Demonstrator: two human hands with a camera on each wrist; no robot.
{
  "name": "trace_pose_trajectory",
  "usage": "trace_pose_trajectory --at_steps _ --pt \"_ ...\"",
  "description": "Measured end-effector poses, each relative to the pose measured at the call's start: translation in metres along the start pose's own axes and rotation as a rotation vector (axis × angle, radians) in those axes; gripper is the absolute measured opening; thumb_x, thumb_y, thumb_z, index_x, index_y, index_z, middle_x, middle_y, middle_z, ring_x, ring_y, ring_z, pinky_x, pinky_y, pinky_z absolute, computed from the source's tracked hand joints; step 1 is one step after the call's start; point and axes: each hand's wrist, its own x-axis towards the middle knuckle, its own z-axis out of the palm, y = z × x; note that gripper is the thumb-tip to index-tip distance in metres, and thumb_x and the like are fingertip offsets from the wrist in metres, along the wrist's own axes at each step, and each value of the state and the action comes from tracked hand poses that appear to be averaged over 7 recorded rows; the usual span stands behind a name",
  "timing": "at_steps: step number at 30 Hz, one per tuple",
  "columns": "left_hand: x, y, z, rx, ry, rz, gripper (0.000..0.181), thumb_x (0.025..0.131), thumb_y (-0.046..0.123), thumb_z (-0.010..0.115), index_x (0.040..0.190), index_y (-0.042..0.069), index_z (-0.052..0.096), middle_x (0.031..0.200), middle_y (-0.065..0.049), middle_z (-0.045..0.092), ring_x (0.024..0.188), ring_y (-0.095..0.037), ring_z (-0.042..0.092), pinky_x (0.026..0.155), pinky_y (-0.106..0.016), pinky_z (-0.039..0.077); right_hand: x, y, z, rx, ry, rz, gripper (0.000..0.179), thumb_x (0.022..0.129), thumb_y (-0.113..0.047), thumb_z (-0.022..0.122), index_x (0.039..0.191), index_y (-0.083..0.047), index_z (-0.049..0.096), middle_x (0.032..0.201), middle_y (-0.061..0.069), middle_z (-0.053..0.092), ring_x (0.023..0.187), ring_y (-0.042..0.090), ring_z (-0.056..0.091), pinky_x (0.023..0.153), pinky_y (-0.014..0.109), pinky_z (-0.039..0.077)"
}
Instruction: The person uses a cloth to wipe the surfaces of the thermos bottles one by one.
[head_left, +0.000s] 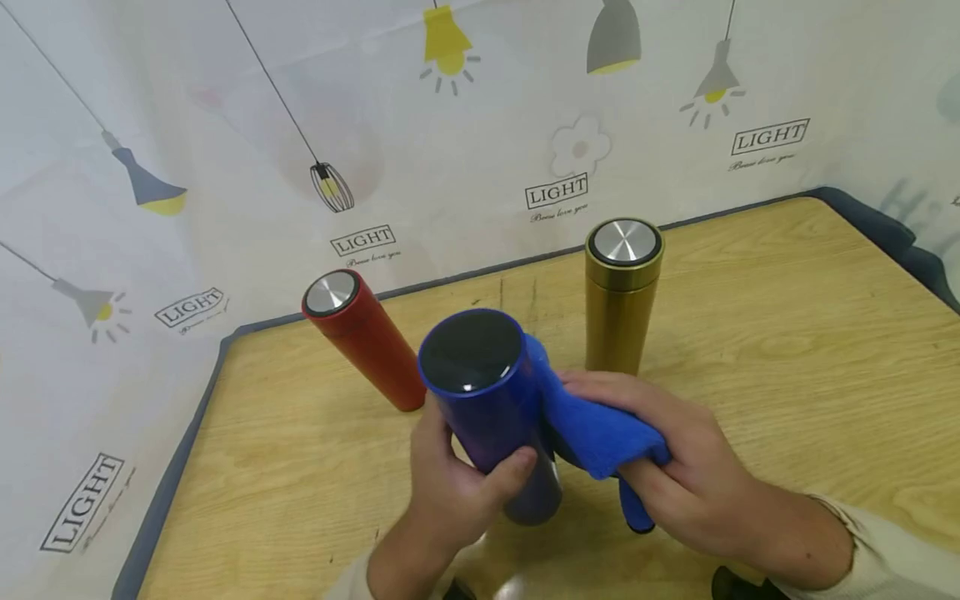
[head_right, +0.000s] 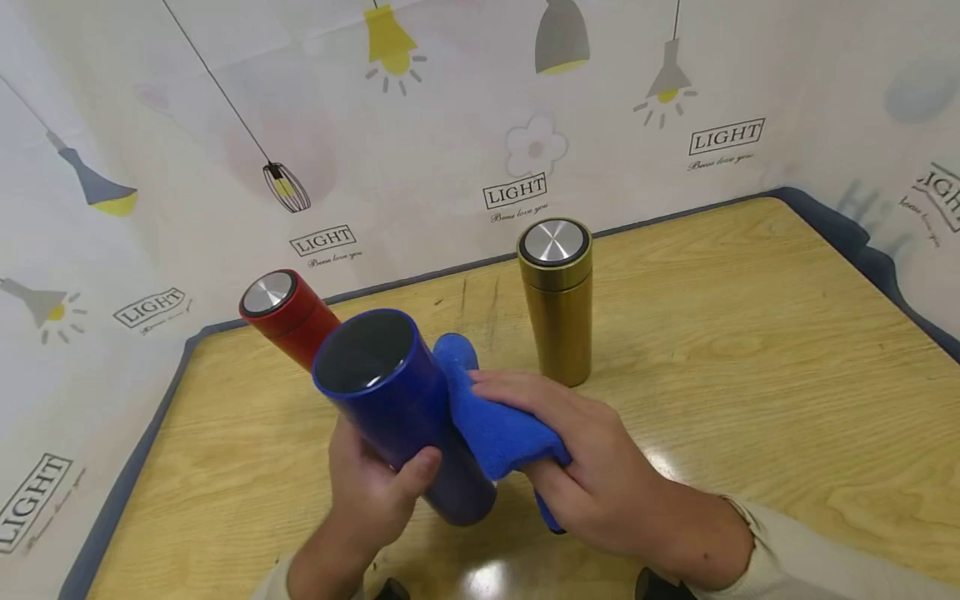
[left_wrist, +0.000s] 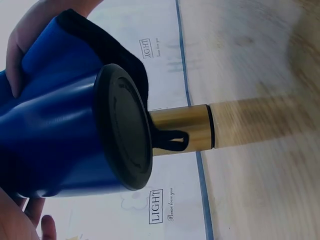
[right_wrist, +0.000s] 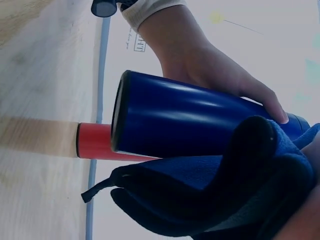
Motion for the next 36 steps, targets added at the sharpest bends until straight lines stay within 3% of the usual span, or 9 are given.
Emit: trace_pose_trajectory --at_steps 5,9,16,23,30,36 --pt "0.003 0.000 0.000 0.028 0.044 -0.040 0.072 0.087 0.048 0.073 0.137 0.002 0.049 0.129 -0.015 0.060 0.116 -0.027 0.063 0.105 -0.036 0.048 -0.002 0.003 0.002 -0.057 -0.056 0.092 0.064 0.078 0.022 0.056 0.134 -0.010 0.058 0.137 0.006 0.063 0.126 0.017 0.061 0.103 0.023 0.048" --pt "0.002 0.001 -0.001 0.028 0.088 -0.068 0.072 0.086 0.049 0.074 0.136 0.003 0.050 0.128 -0.015 0.056 0.115 -0.026 0.062 0.103 -0.034 0.048 -0.004 0.008 0.004 -0.058 -0.104 0.115 0.065 0.078 0.020 0.057 0.134 -0.012 0.058 0.135 0.006 0.063 0.125 0.017 0.061 0.104 0.024 0.048" --pt "0.006 0.004 -0.001 -0.018 0.120 -0.049 0.075 0.085 0.042 0.077 0.139 0.000 0.046 0.130 -0.018 0.056 0.114 -0.028 0.063 0.100 -0.036 0.052 -0.002 0.006 0.003 -0.098 -0.154 0.196 0.065 0.081 0.016 0.057 0.138 -0.017 0.056 0.138 0.001 0.061 0.124 0.016 0.060 0.104 0.026 0.048" --pt "0.005 0.006 0.003 -0.059 0.090 0.010 0.074 0.086 0.039 0.076 0.137 -0.006 0.046 0.128 -0.022 0.056 0.113 -0.030 0.064 0.101 -0.037 0.051 -0.005 0.005 0.004 -0.079 -0.101 0.189 0.063 0.082 0.018 0.057 0.137 -0.013 0.056 0.135 0.003 0.063 0.120 0.015 0.062 0.099 0.026 0.052" --pt "0.002 0.004 0.002 -0.062 0.128 0.009 0.074 0.086 0.038 0.076 0.137 -0.006 0.045 0.125 -0.019 0.060 0.110 -0.027 0.065 0.099 -0.035 0.052 -0.005 0.009 0.006 -0.065 -0.154 0.175 0.063 0.081 0.015 0.060 0.137 -0.013 0.054 0.135 0.003 0.063 0.120 0.015 0.062 0.102 0.024 0.049" --pt "0.003 0.005 0.002 -0.058 0.130 0.017 0.074 0.085 0.037 0.077 0.136 -0.006 0.046 0.126 -0.022 0.057 0.112 -0.029 0.063 0.101 -0.036 0.051 -0.009 0.013 0.009 -0.110 -0.178 0.174 0.067 0.079 0.014 0.061 0.139 -0.014 0.053 0.133 0.001 0.064 0.113 0.012 0.065 0.096 0.027 0.054"
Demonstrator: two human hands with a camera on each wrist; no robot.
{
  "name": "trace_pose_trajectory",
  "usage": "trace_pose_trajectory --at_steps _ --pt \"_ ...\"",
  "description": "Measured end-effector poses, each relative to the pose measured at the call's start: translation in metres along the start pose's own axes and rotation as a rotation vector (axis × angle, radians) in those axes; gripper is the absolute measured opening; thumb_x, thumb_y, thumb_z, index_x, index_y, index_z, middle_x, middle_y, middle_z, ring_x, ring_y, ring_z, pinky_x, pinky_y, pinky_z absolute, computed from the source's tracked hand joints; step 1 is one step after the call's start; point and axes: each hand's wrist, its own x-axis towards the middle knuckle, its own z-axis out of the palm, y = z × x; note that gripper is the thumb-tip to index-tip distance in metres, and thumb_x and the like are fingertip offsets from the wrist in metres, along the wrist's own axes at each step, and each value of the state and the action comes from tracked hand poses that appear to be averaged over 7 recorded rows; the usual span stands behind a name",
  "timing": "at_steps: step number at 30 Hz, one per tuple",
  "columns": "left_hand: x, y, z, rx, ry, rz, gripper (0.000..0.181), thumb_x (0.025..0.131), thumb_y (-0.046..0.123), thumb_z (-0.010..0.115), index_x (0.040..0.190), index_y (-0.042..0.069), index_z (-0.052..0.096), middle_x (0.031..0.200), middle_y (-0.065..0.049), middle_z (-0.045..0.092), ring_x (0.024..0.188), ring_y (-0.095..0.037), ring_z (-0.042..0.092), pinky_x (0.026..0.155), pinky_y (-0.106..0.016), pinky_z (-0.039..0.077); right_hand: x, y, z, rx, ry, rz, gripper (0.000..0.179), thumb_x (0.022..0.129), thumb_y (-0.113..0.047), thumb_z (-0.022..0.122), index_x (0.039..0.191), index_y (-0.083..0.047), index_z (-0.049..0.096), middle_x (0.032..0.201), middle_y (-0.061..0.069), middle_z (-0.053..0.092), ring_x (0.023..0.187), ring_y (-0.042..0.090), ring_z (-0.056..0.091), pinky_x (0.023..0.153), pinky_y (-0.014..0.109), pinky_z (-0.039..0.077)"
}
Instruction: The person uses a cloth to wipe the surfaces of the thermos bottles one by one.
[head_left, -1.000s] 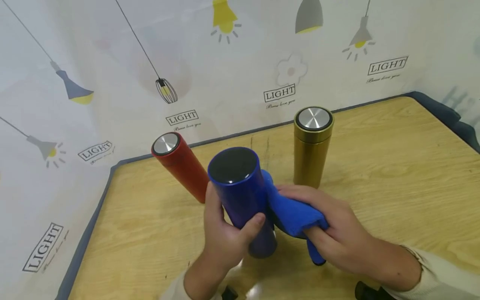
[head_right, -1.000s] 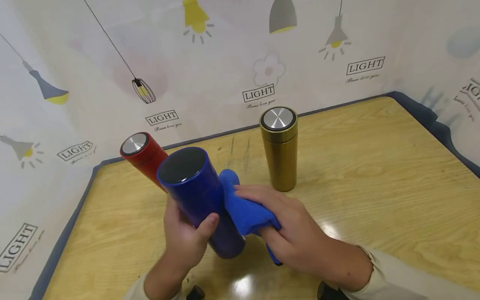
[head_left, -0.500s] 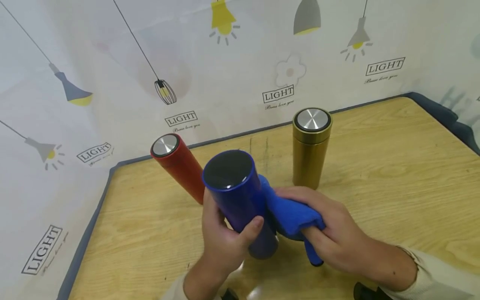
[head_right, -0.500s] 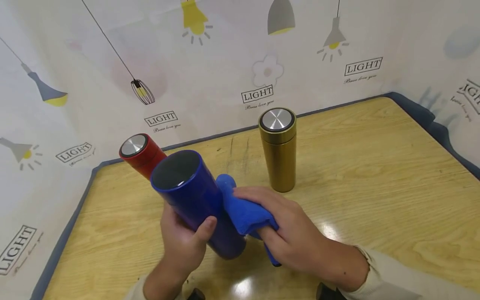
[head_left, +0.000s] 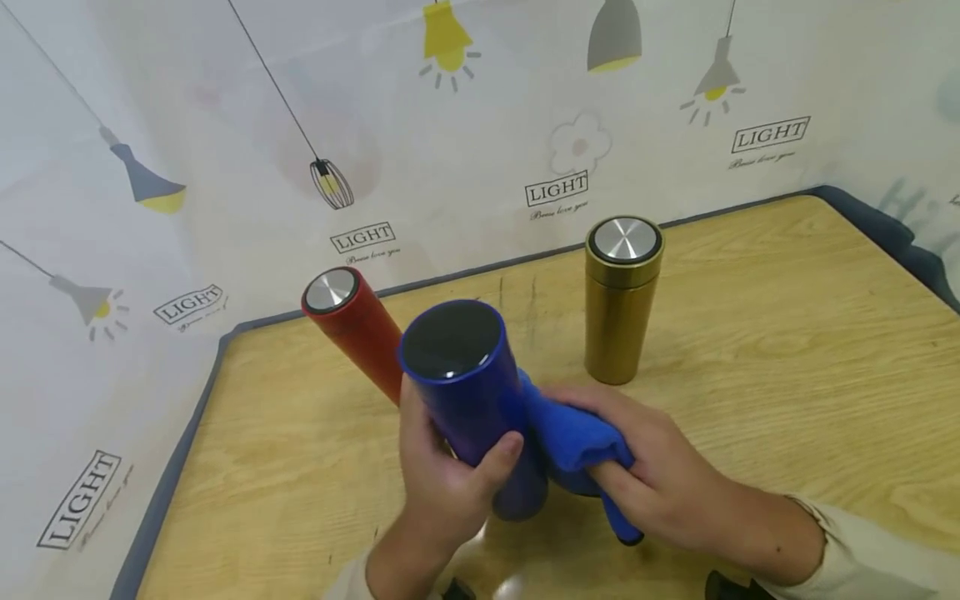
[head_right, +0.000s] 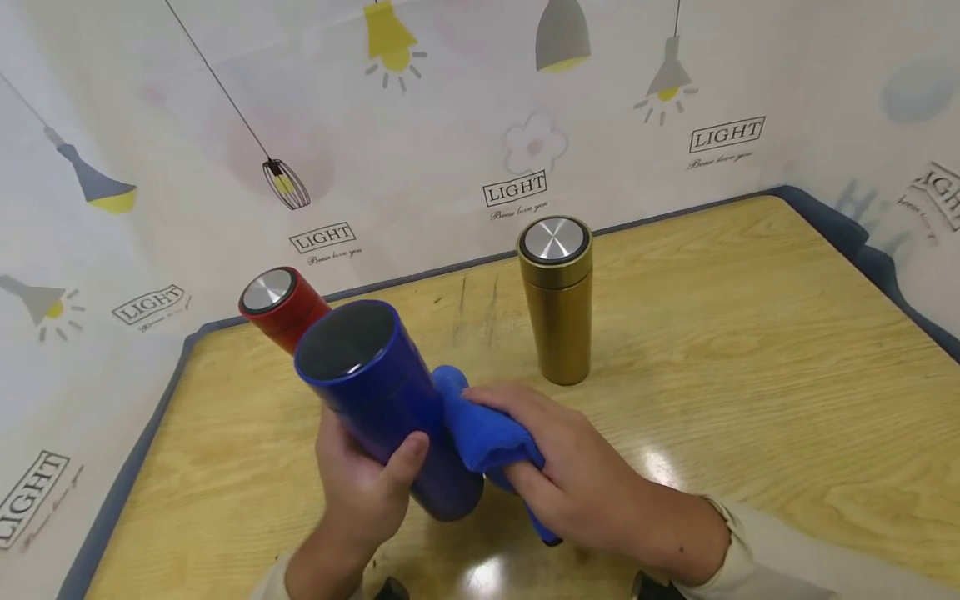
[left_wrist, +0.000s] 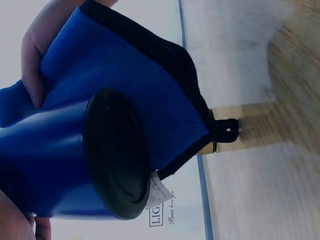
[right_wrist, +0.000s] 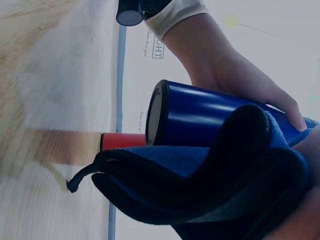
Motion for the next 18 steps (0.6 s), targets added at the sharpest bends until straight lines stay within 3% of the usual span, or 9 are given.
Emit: trace_pose_trajectory --at_steps 9,14,18 --pt "-0.0013 0.0011 0.0014 -0.038 0.006 0.003 0.075 0.083 0.031 0.078 0.136 -0.009 0.045 0.125 -0.026 0.055 0.110 -0.030 0.063 0.100 -0.036 0.052 -0.0003 0.0006 0.0016 0.010 -0.076 0.042 0.063 0.088 0.010 0.059 0.143 -0.019 0.046 0.131 -0.003 0.064 0.110 0.011 0.066 0.092 0.032 0.057" --pt "0.0009 0.0009 0.0017 -0.029 0.003 0.022 0.074 0.084 0.034 0.078 0.135 -0.008 0.046 0.124 -0.025 0.056 0.107 -0.030 0.065 0.099 -0.037 0.052 0.0003 -0.0019 -0.0002 -0.016 -0.052 0.055 0.064 0.087 0.011 0.058 0.143 -0.020 0.048 0.131 -0.003 0.064 0.109 0.011 0.066 0.090 0.031 0.057" --pt "-0.0002 0.0001 0.0003 0.035 -0.017 0.003 0.072 0.085 0.039 0.076 0.135 -0.004 0.048 0.124 -0.021 0.056 0.109 -0.028 0.063 0.099 -0.035 0.051 -0.0002 -0.0034 -0.0004 -0.008 -0.010 0.065 0.065 0.086 0.013 0.056 0.142 -0.019 0.050 0.131 -0.001 0.065 0.110 0.012 0.066 0.090 0.031 0.057"
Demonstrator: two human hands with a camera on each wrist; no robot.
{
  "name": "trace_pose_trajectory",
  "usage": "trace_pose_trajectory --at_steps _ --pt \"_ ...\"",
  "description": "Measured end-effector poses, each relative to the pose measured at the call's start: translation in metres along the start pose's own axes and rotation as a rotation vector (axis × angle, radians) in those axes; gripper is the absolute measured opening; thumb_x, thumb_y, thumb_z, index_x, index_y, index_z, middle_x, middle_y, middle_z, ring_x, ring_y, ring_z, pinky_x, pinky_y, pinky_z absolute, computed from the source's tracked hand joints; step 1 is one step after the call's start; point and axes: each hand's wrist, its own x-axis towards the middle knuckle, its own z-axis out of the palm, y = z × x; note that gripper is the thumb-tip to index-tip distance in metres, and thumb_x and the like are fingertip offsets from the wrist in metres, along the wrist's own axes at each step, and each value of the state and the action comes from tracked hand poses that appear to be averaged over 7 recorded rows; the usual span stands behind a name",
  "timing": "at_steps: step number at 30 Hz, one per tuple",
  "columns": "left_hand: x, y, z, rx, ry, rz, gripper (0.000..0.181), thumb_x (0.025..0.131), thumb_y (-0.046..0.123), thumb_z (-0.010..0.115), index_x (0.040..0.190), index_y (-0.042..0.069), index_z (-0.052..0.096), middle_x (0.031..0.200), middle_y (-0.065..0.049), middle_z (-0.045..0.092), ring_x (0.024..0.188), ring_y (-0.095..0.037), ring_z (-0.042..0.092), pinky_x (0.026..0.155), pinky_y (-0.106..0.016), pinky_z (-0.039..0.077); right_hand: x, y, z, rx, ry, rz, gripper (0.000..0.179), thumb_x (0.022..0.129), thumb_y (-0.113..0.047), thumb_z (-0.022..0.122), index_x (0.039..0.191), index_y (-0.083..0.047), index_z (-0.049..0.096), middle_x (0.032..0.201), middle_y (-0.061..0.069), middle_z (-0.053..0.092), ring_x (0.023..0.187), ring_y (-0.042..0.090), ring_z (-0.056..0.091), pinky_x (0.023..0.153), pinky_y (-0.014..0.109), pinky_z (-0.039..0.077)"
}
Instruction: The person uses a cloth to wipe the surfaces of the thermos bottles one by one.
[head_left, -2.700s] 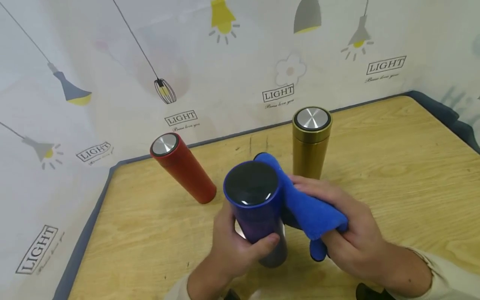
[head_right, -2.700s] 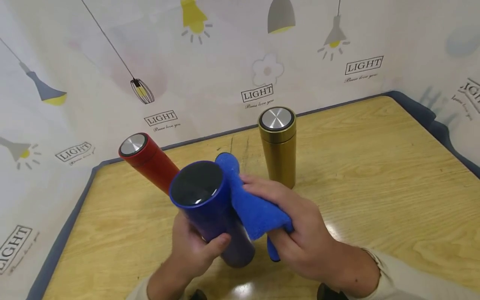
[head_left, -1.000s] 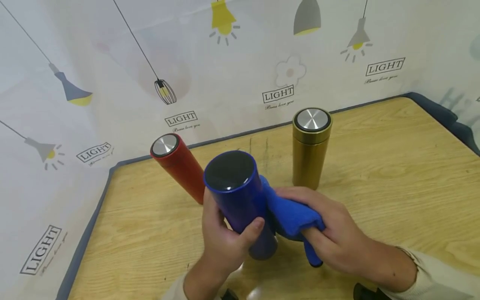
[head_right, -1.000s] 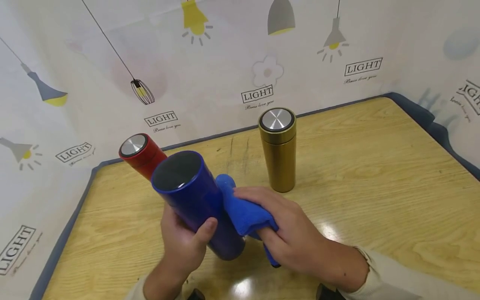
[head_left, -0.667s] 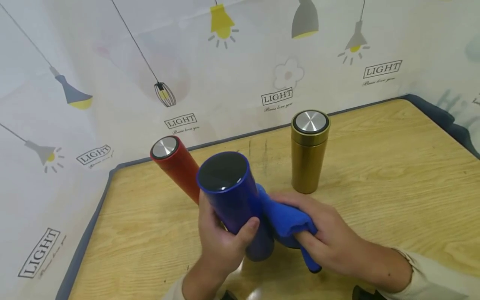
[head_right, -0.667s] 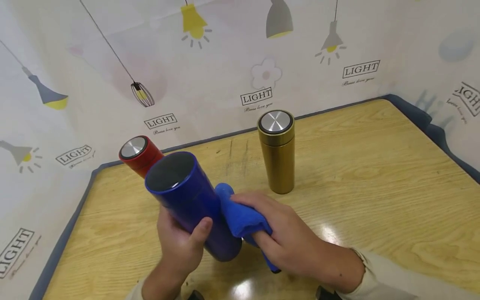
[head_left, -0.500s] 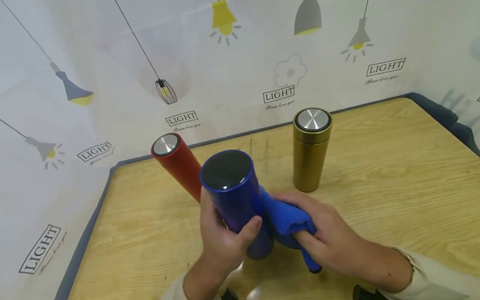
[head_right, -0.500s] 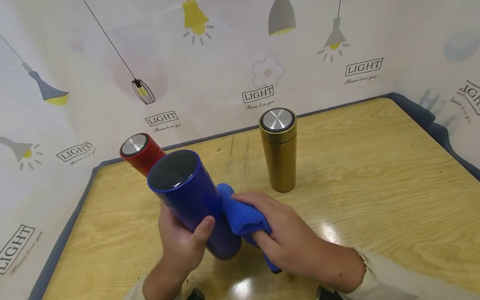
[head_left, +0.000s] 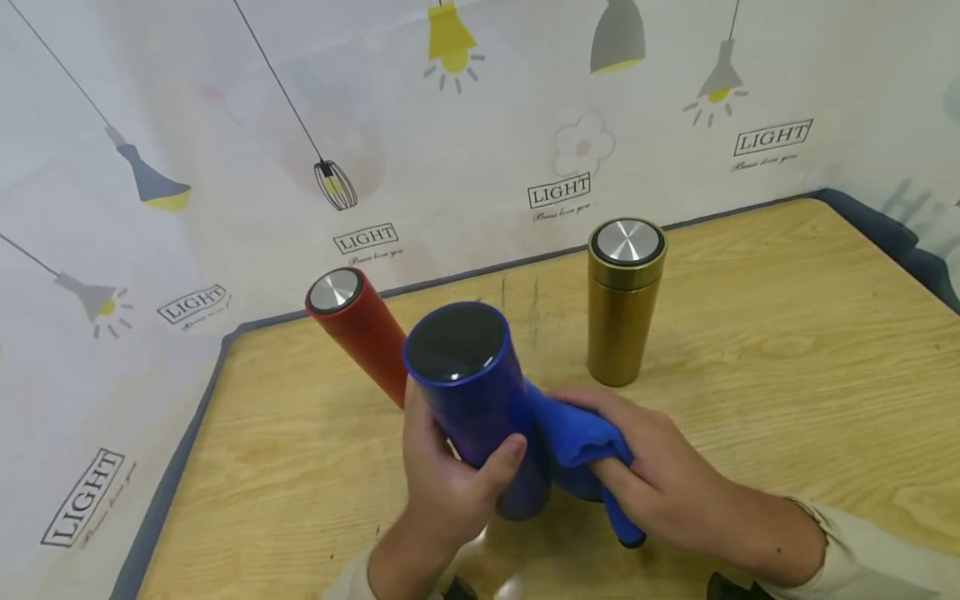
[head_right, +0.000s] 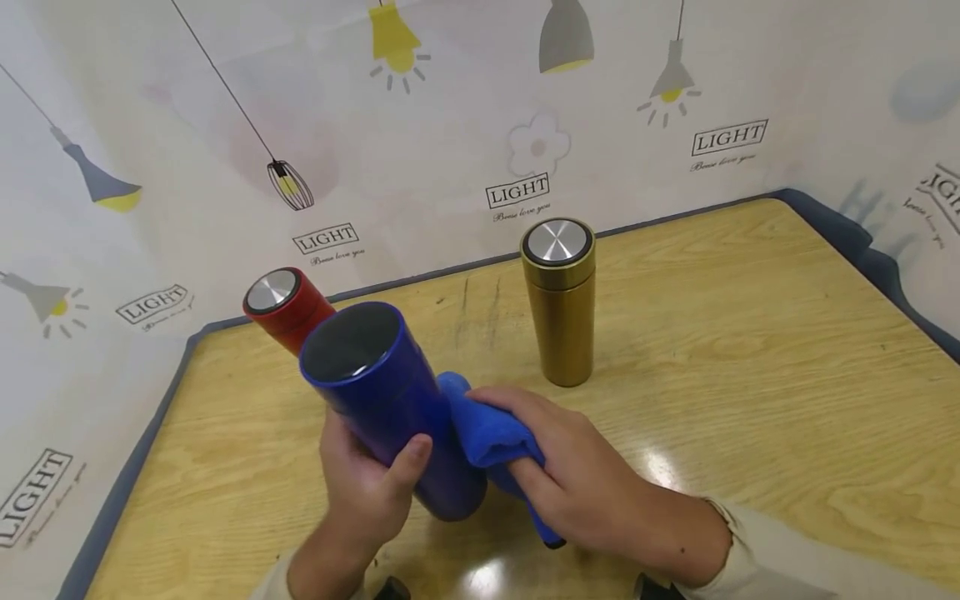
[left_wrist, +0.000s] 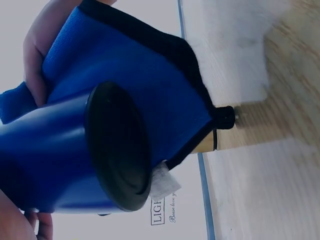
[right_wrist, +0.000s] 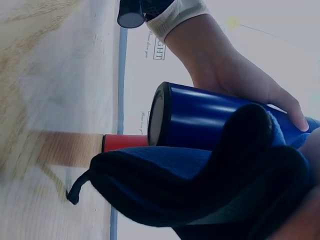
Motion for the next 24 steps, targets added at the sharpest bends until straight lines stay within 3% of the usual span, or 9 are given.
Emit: trace_pose_trajectory --at_steps 5,9,16,24 --pt "-0.0039 -0.0024 -0.0001 0.131 -0.065 -0.057 0.070 0.085 0.044 0.076 0.135 0.002 0.052 0.125 -0.015 0.055 0.115 -0.026 0.053 0.102 -0.033 0.044 -0.0019 -0.0014 0.0022 0.069 0.144 -0.027 0.062 0.086 0.017 0.054 0.141 -0.013 0.053 0.133 0.005 0.065 0.116 0.013 0.065 0.091 0.027 0.056" --pt "-0.0047 -0.0027 0.0005 0.171 -0.100 -0.076 0.070 0.083 0.043 0.079 0.136 0.005 0.054 0.128 -0.013 0.054 0.118 -0.027 0.050 0.104 -0.037 0.042 -0.0023 -0.0023 0.0038 0.128 0.247 -0.073 0.060 0.085 0.020 0.052 0.139 -0.005 0.055 0.134 0.006 0.065 0.119 0.012 0.063 0.093 0.022 0.054" --pt "-0.0049 -0.0011 -0.0008 0.213 -0.115 -0.080 0.068 0.083 0.045 0.079 0.135 0.009 0.055 0.126 -0.010 0.057 0.116 -0.024 0.051 0.101 -0.035 0.046 -0.0022 -0.0067 -0.0001 0.262 0.273 -0.098 0.056 0.086 0.025 0.046 0.138 0.005 0.052 0.139 0.008 0.061 0.124 0.014 0.061 0.097 0.022 0.052" --pt "-0.0025 -0.0020 0.0001 0.186 -0.131 -0.038 0.070 0.085 0.050 0.075 0.135 0.005 0.055 0.126 -0.011 0.058 0.116 -0.025 0.052 0.101 -0.036 0.046 0.0015 -0.0059 -0.0014 0.359 0.288 -0.213 0.052 0.086 0.027 0.042 0.136 0.013 0.048 0.141 0.012 0.059 0.129 0.018 0.058 0.103 0.024 0.049"
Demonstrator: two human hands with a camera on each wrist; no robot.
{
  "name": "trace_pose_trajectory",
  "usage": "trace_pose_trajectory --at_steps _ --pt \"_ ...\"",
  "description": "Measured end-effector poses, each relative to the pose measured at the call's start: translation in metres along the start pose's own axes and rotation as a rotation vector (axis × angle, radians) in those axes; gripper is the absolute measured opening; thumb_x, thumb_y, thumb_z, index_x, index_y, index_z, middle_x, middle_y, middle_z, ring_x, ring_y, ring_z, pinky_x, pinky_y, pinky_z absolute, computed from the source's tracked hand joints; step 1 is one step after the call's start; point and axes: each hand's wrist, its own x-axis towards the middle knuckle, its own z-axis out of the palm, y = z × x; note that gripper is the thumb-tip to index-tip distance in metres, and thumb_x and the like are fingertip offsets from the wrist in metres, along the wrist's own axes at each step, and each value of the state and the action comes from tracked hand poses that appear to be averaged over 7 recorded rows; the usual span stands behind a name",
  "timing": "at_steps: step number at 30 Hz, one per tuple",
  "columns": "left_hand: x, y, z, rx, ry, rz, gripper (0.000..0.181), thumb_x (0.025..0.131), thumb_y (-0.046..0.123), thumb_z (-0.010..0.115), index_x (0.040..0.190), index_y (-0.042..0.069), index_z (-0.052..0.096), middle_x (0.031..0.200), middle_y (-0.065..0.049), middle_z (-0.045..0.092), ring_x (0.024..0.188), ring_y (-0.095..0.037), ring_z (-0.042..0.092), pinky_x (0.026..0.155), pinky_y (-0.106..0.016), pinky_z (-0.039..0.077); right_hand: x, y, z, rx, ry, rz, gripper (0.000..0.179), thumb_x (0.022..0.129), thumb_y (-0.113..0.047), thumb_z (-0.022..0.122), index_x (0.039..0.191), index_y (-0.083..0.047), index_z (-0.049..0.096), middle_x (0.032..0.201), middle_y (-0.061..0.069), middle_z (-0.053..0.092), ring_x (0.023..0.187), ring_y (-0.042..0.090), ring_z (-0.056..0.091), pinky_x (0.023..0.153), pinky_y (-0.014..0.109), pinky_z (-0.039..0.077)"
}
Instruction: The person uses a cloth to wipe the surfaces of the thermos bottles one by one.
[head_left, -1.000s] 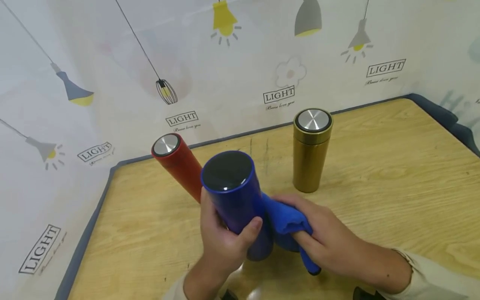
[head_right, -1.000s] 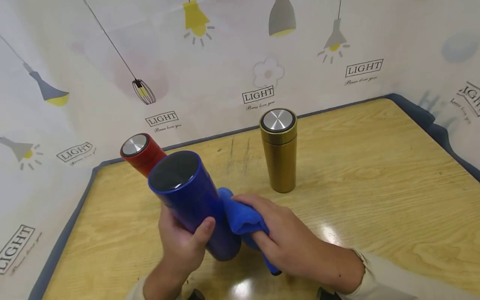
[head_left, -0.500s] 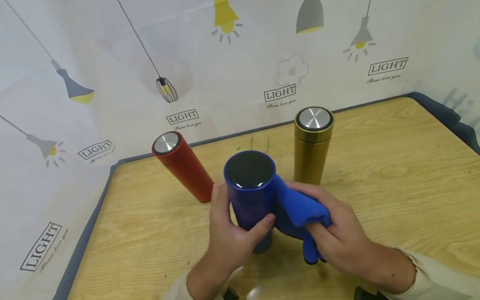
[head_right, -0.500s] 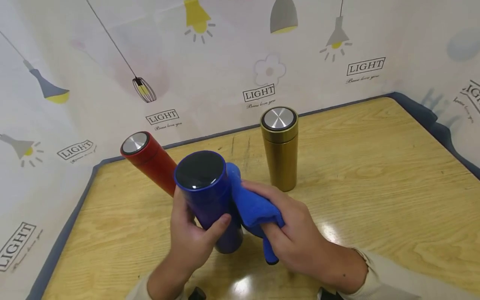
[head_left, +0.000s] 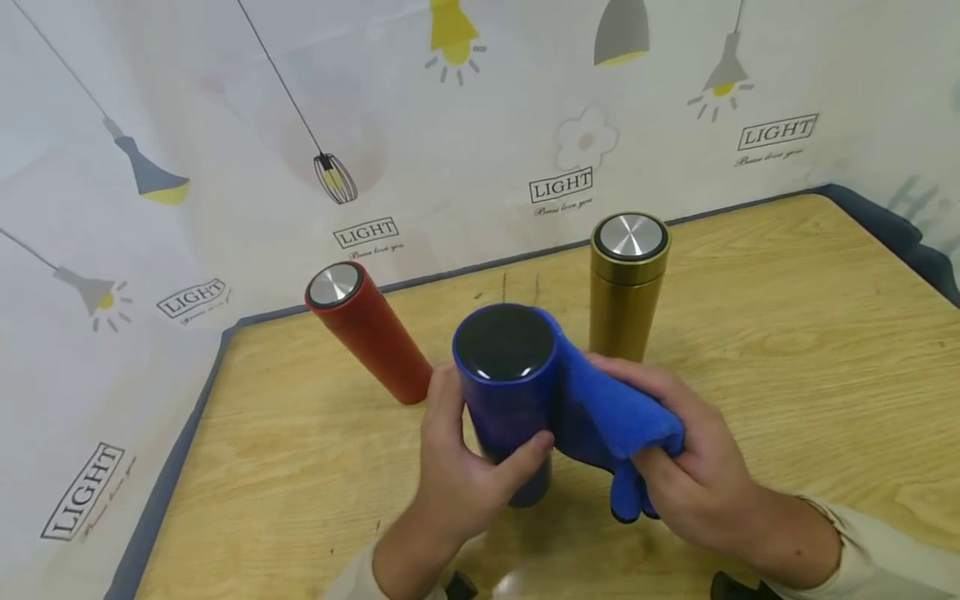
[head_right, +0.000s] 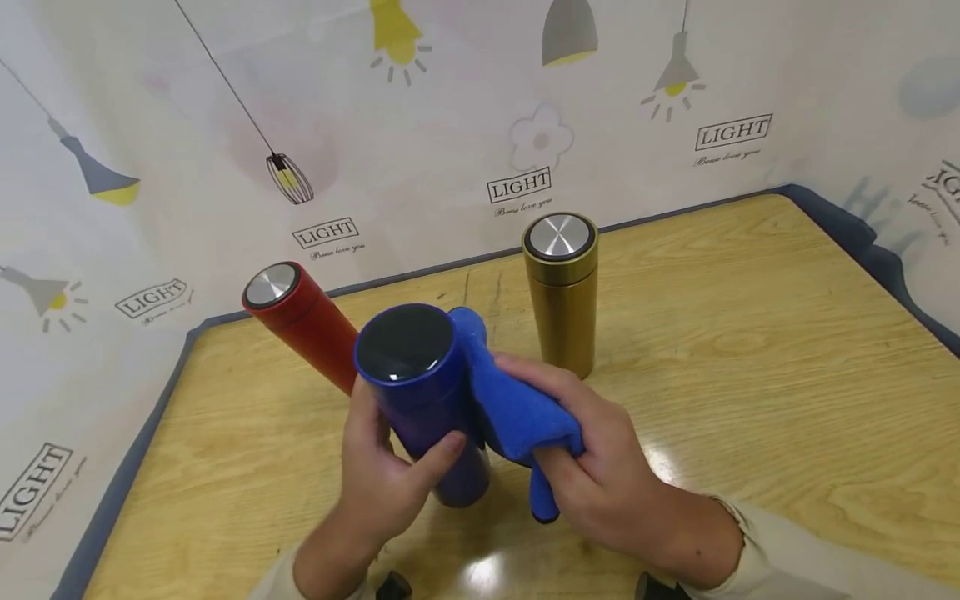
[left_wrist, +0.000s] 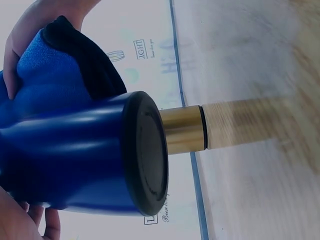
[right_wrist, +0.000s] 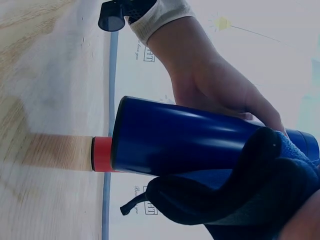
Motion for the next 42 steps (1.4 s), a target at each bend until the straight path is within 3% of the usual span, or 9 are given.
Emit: trace_pose_trajectory --at_steps 4,8,15,18,23,33,38,42 --pt "0.0011 0.0000 -0.0004 -0.031 0.019 0.049 0.071 0.085 0.048 0.075 0.135 0.001 0.054 0.127 -0.015 0.059 0.117 -0.028 0.053 0.104 -0.037 0.045 -0.0001 0.0008 0.0010 0.000 -0.020 -0.009 0.051 0.088 0.024 0.044 0.137 0.013 0.048 0.141 0.013 0.059 0.128 0.018 0.059 0.103 0.024 0.050" --pt "0.0039 -0.0001 -0.0007 -0.040 0.042 0.102 0.071 0.085 0.048 0.075 0.132 -0.002 0.055 0.123 -0.017 0.060 0.115 -0.029 0.055 0.103 -0.038 0.046 -0.0008 0.0012 -0.0006 -0.040 -0.043 0.038 0.052 0.088 0.024 0.044 0.138 0.010 0.048 0.142 0.011 0.059 0.128 0.017 0.059 0.103 0.023 0.049" --pt "0.0002 -0.0005 -0.0012 -0.077 0.074 0.105 0.077 0.084 0.046 0.076 0.134 -0.007 0.050 0.125 -0.020 0.059 0.117 -0.029 0.056 0.106 -0.036 0.045 -0.0048 0.0041 -0.0012 -0.130 -0.083 0.115 0.056 0.085 0.025 0.048 0.137 0.006 0.051 0.138 0.008 0.062 0.125 0.014 0.060 0.103 0.023 0.049" --pt "-0.0015 -0.0019 0.0008 -0.132 0.122 0.114 0.085 0.083 0.042 0.079 0.134 -0.014 0.040 0.127 -0.024 0.056 0.118 -0.029 0.056 0.106 -0.035 0.043 -0.0045 0.0043 -0.0012 -0.158 -0.074 0.108 0.058 0.083 0.026 0.048 0.136 0.005 0.052 0.137 0.008 0.063 0.125 0.013 0.061 0.103 0.021 0.048" --pt "-0.0039 -0.0040 0.0044 -0.172 0.185 0.140 0.092 0.080 0.037 0.083 0.126 -0.020 0.029 0.125 -0.026 0.054 0.117 -0.026 0.055 0.102 -0.031 0.042 -0.0020 0.0041 -0.0003 -0.128 -0.038 0.019 0.061 0.078 0.028 0.045 0.136 0.008 0.052 0.138 0.008 0.062 0.126 0.014 0.060 0.105 0.021 0.047" --pt "0.0006 -0.0035 0.0002 -0.139 0.106 0.178 0.082 0.085 0.040 0.078 0.128 -0.019 0.039 0.122 -0.026 0.061 0.110 -0.026 0.063 0.096 -0.032 0.050 0.0009 0.0050 0.0011 -0.022 0.016 -0.085 0.057 0.078 0.029 0.042 0.133 0.014 0.051 0.141 0.013 0.060 0.132 0.021 0.057 0.110 0.026 0.044" --pt "-0.0028 -0.0025 -0.0017 -0.122 0.070 0.110 0.079 0.088 0.043 0.074 0.135 -0.012 0.042 0.126 -0.025 0.062 0.112 -0.025 0.064 0.096 -0.032 0.052 -0.0003 0.0060 0.0017 0.009 0.011 -0.098 0.050 0.084 0.026 0.044 0.133 0.015 0.050 0.141 0.014 0.059 0.132 0.022 0.056 0.110 0.027 0.045" --pt "-0.0016 -0.0026 -0.0020 -0.084 0.043 0.052 0.077 0.090 0.048 0.068 0.142 -0.004 0.044 0.128 -0.020 0.063 0.111 -0.025 0.063 0.096 -0.035 0.053 -0.0016 0.0062 0.0017 -0.022 0.018 -0.088 0.054 0.081 0.027 0.043 0.133 0.014 0.052 0.141 0.012 0.060 0.132 0.021 0.057 0.109 0.026 0.045"
